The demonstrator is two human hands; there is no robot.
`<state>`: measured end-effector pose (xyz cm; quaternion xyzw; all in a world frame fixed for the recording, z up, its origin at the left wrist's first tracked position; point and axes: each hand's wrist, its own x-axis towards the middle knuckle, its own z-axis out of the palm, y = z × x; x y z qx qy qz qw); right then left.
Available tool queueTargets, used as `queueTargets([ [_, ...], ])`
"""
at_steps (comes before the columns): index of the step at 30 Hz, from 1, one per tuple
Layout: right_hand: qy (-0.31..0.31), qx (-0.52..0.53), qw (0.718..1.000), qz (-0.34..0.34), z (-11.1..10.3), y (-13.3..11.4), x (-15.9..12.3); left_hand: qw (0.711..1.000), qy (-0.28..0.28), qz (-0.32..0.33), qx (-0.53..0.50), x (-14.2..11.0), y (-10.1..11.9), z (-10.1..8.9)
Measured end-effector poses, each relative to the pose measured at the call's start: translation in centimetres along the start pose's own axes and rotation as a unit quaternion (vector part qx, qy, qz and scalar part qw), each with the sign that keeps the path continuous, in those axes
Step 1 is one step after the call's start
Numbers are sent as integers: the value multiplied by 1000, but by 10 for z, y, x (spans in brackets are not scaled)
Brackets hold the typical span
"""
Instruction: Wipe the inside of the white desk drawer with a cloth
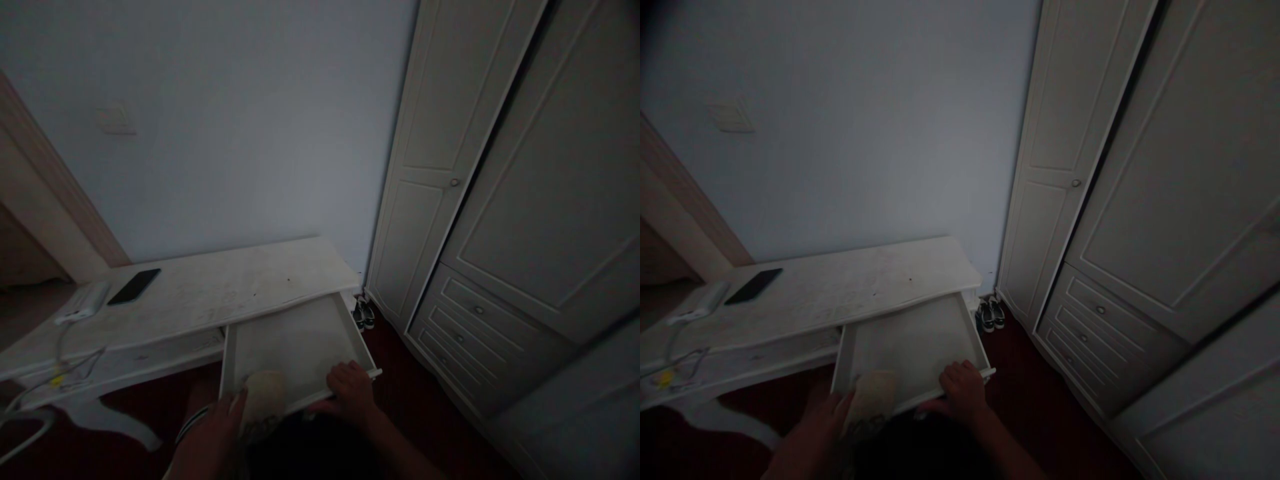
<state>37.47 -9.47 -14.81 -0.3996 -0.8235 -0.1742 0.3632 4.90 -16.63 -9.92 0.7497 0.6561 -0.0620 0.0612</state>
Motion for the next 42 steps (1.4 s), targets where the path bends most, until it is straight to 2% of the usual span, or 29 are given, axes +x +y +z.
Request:
queueTargets([
  [3,-5,-3,1000,3,2,0,-1,999,1,32,18,14,23,-2],
  [9,-33,14,999,7,10,3,-8,992,25,113,-47,46,85,-17],
  [12,-50,32,998,14,11,4,-10,986,13,147,-82,57,101,-27],
  [16,-60,22,998,19,11,3,-12,977,-8,183,-108,61,97,-55],
  [18,-44,18,999,23,10,1,-12,977,15,182,-112,62,88,-78],
  [21,-29,11,999,33,6,-2,-10,977,129,126,-115,67,69,-110],
  [23,-30,8,999,35,3,-3,-7,968,207,103,-102,75,58,-117],
  [25,-35,8,999,36,0,-4,-5,967,215,115,-69,82,51,-107],
  [26,-37,9,999,36,-1,-5,-4,973,183,131,-48,85,49,-96],
  [27,-39,11,998,38,-1,-5,-4,981,130,139,-27,88,48,-84],
  [29,-35,17,998,41,0,-5,-4,990,-11,144,-5,92,50,-57],
  [30,-36,21,998,45,1,-5,-6,988,-56,147,-3,95,52,-46],
  [31,-40,25,998,50,2,-6,-7,985,-79,152,-4,98,54,-37],
  [33,-60,37,995,65,2,-7,-10,981,-68,179,-28,106,58,-28],
  [35,-88,55,991,84,0,-7,-10,970,-49,225,-83,115,61,-27],
  [38,-133,95,978,133,-7,-6,-1,944,-71,279,-163,123,61,-29],
  [40,-169,111,966,161,-11,-2,13,936,-61,291,-188,119,60,-28],
  [42,-232,121,951,166,-11,2,30,935,-13,287,-210,106,57,-23],
])
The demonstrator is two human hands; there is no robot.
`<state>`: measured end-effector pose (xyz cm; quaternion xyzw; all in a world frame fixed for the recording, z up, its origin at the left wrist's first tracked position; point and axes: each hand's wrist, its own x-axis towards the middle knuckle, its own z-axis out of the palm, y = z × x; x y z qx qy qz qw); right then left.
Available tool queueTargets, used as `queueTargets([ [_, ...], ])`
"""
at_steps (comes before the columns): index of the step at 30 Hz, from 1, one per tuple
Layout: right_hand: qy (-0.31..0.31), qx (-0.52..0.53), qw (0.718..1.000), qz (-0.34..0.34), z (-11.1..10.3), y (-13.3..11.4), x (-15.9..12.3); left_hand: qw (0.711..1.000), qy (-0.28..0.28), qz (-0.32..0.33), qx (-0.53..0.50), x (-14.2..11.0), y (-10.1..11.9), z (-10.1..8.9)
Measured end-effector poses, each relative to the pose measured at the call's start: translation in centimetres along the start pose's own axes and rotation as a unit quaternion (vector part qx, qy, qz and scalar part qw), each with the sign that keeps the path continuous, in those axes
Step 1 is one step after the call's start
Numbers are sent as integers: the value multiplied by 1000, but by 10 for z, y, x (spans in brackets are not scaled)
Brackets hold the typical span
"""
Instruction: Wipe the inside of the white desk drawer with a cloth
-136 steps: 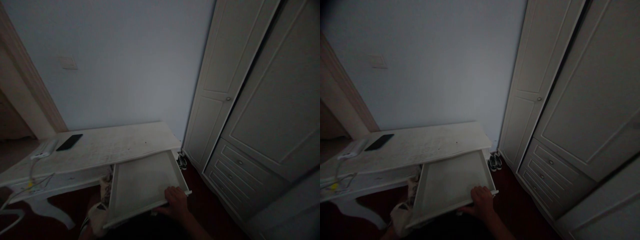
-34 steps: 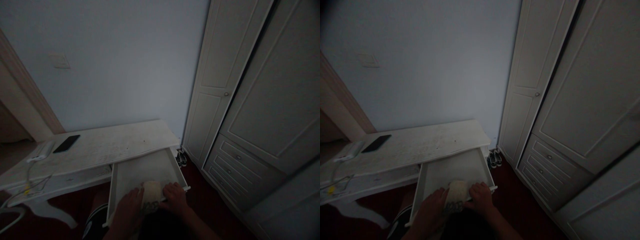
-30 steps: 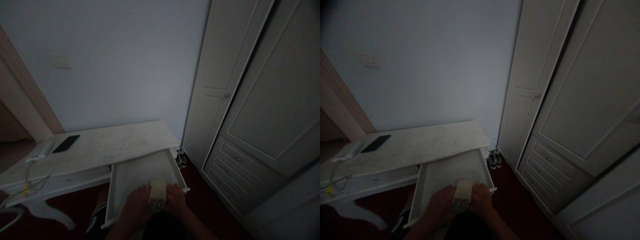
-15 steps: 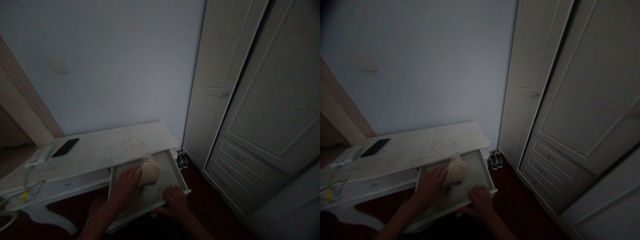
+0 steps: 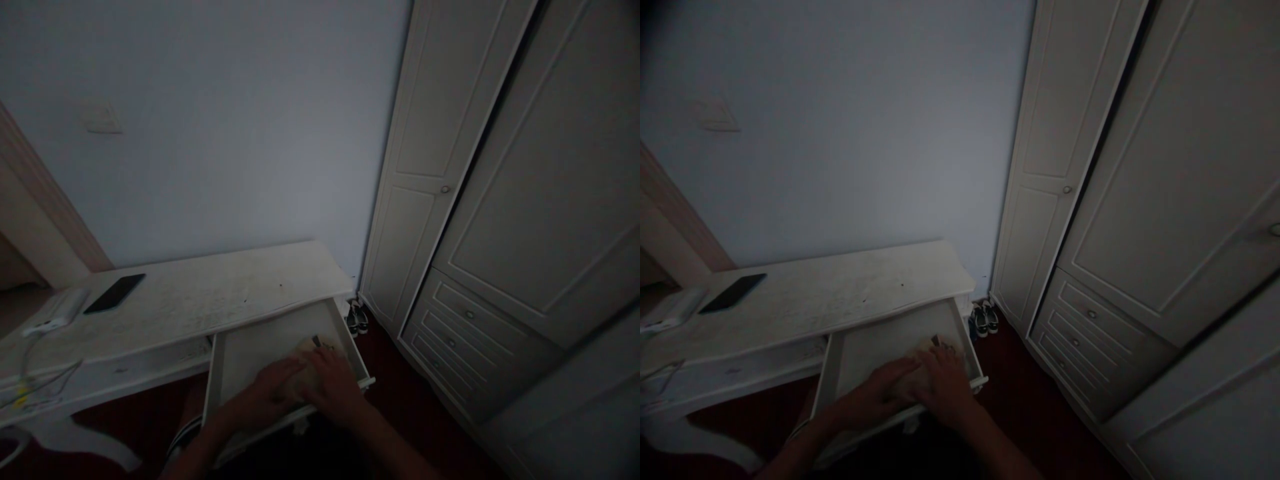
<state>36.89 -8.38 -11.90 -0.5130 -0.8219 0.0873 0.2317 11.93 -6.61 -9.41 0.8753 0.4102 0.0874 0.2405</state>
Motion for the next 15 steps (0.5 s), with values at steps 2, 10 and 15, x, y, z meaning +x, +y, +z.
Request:
queueTargets([
  [2,-94,1,995,-9,-2,-2,18,998,67,-8,12,-21,1,9],
  [10,-191,-26,971,-139,55,-41,81,970,157,-89,163,-94,-14,60],
  [15,-129,-83,961,-231,82,-75,110,956,148,-81,240,-82,-12,72],
])
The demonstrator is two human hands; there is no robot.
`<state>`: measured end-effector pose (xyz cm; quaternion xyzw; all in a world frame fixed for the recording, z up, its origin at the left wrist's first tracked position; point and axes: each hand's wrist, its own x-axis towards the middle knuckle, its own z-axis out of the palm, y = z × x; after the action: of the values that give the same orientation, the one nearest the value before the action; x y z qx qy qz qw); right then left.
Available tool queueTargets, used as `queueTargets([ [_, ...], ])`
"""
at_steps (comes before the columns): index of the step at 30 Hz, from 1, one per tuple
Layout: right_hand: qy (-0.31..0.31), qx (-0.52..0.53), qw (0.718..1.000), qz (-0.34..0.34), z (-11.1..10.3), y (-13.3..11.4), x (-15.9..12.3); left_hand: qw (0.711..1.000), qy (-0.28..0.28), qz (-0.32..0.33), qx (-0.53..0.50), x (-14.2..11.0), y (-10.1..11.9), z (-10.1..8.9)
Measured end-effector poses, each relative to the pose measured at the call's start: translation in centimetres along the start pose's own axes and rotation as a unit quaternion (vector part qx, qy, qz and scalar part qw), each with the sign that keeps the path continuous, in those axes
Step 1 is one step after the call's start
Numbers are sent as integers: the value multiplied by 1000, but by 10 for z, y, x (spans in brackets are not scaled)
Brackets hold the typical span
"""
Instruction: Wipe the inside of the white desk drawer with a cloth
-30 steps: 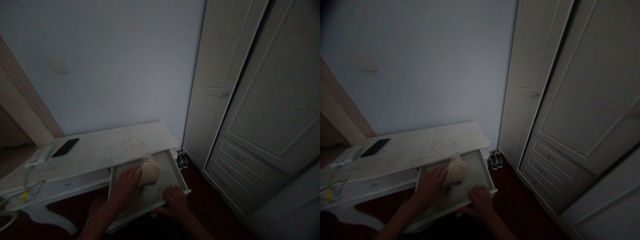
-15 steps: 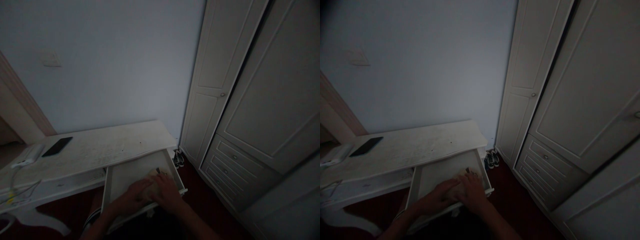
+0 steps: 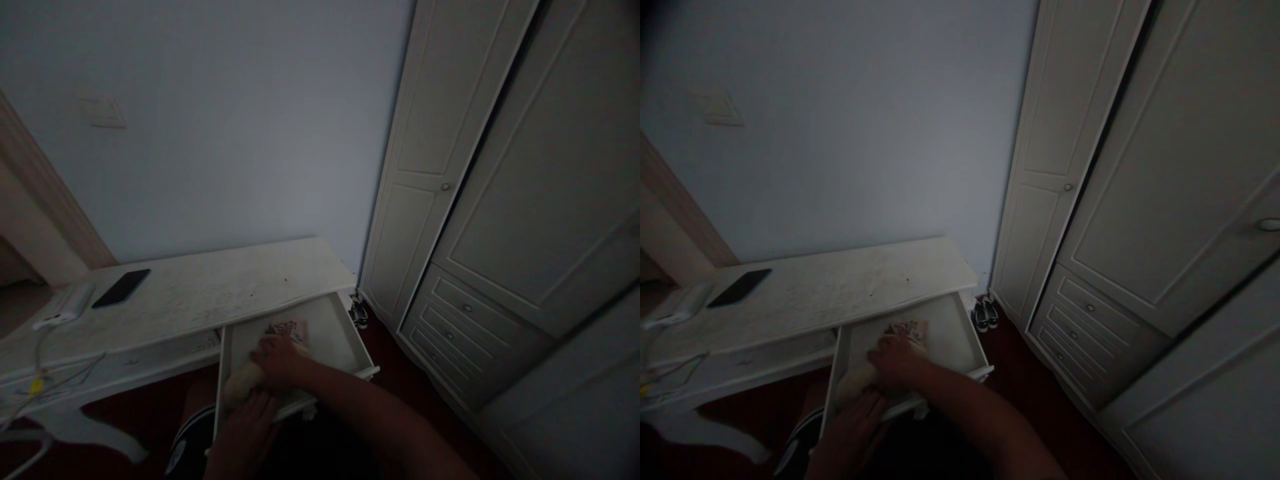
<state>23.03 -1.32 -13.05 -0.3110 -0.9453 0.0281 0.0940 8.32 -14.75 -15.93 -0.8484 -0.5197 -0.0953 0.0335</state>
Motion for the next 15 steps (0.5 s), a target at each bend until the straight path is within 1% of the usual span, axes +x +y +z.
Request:
queueTargets([
  [1,9,-6,1000,-2,0,-3,7,1000,7,-1,7,2,2,-1],
  [3,27,-16,999,19,-2,-9,18,1000,5,-6,14,3,7,-5],
  [6,54,-27,997,55,-2,-10,29,999,-34,-28,13,2,14,-15],
  [9,86,-14,992,88,-2,3,37,996,-74,-52,7,3,18,-24],
  [11,109,-8,982,157,-6,17,39,994,-88,-62,-3,4,19,-26],
  [13,133,-14,960,245,-12,34,35,993,-93,-66,-17,5,17,-24],
  [15,151,-27,936,316,-20,52,24,993,-91,-65,-26,5,15,-20],
])
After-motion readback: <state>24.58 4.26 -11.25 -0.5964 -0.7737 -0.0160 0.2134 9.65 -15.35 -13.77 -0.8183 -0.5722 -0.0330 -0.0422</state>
